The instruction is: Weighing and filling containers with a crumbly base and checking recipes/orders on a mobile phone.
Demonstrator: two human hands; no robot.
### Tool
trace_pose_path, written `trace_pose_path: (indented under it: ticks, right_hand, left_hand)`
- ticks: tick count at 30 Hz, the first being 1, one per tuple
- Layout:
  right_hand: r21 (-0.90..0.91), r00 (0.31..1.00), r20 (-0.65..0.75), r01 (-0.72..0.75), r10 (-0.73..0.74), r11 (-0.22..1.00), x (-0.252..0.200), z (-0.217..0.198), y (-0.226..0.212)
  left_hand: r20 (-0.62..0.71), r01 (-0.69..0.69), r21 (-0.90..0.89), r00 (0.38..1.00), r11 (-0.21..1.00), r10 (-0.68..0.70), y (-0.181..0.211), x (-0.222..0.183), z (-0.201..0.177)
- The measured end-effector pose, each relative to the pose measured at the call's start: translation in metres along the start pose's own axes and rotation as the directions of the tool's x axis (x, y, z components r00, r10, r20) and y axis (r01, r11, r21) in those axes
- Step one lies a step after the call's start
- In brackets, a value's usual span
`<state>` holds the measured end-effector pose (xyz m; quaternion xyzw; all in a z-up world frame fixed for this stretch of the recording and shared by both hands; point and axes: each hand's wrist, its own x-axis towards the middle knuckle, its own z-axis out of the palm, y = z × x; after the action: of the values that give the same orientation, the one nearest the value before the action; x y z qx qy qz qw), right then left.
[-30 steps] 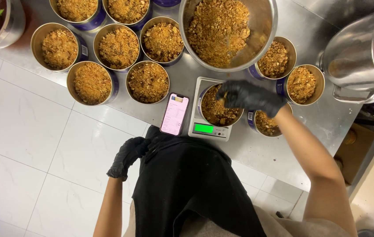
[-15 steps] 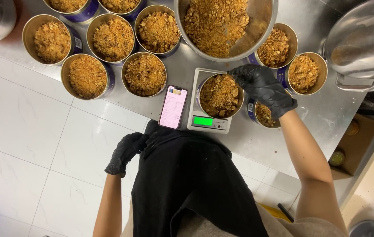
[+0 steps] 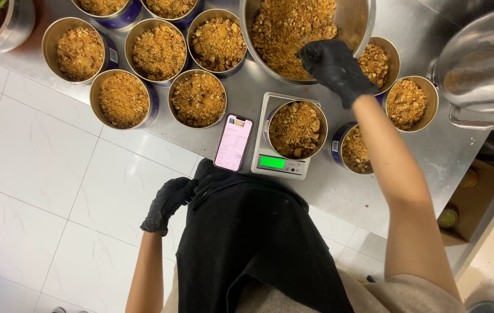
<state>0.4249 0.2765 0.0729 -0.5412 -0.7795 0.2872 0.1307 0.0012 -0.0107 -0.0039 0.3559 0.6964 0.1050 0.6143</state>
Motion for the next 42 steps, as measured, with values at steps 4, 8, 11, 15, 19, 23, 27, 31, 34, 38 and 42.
trace_pose_path:
  ticks: [4,8,11,15,19,23,27,31,34,38,42]
  right_hand:
    - [-0.047,0.998,0.020,-0.053,0.054,0.998,0.050,0.046,0.055]
    - [0.072,0.999,0.021,-0.048,0.046,0.996,0.108,0.136,0.135]
    - [0.172,0.995,0.008,-0.100,0.100,0.980,0.132,0.183,0.178]
    - [0.002,0.982,0.121,-0.145,0.143,0.989,0.112,0.133,0.115]
    - [-0.017,0.993,0.066,-0.100,0.101,0.995,0.087,0.113,0.099]
    - [-0.083,0.990,0.076,-0.113,0.119,0.990,0.078,0.110,0.095]
    - [-0.084,0.967,0.198,-0.146,0.160,0.986,0.094,0.128,0.123]
    - [0.002,0.973,0.197,-0.123,0.120,0.992,0.096,0.120,0.103]
    - [0.009,0.967,0.203,-0.163,0.157,0.987,0.093,0.126,0.109]
    - [0.055,0.973,0.210,-0.114,0.100,0.992,0.088,0.112,0.103]
    - [0.413,0.914,0.330,-0.365,0.237,0.835,0.077,0.072,0.066]
  left_hand:
    - [0.004,-0.013,0.005,1.000,1.000,0.013,0.000,0.001,0.000]
    - [-0.004,-0.022,-0.026,1.000,0.999,0.022,-0.007,0.007,-0.003]
    - [-0.014,-0.001,-0.018,1.000,1.000,0.001,0.001,0.003,-0.006]
    - [-0.021,0.048,0.033,0.999,0.998,-0.047,0.005,0.003,-0.006]
    - [-0.021,-0.013,0.047,1.000,0.999,0.014,-0.005,0.012,-0.007]
    - [0.026,-0.092,0.006,0.995,0.996,0.091,-0.009,0.018,-0.005]
    - [0.026,-0.059,-0.004,0.998,0.998,0.059,0.000,0.017,-0.005]
    - [0.009,-0.122,0.010,0.992,0.992,0.122,-0.004,0.020,-0.006]
    - [0.019,-0.013,-0.007,1.000,1.000,0.013,-0.010,0.021,-0.002]
    - [0.043,-0.141,-0.070,0.989,0.987,0.144,-0.019,0.028,-0.003]
    - [0.030,-0.159,-0.023,0.987,0.987,0.160,-0.020,0.025,-0.003]
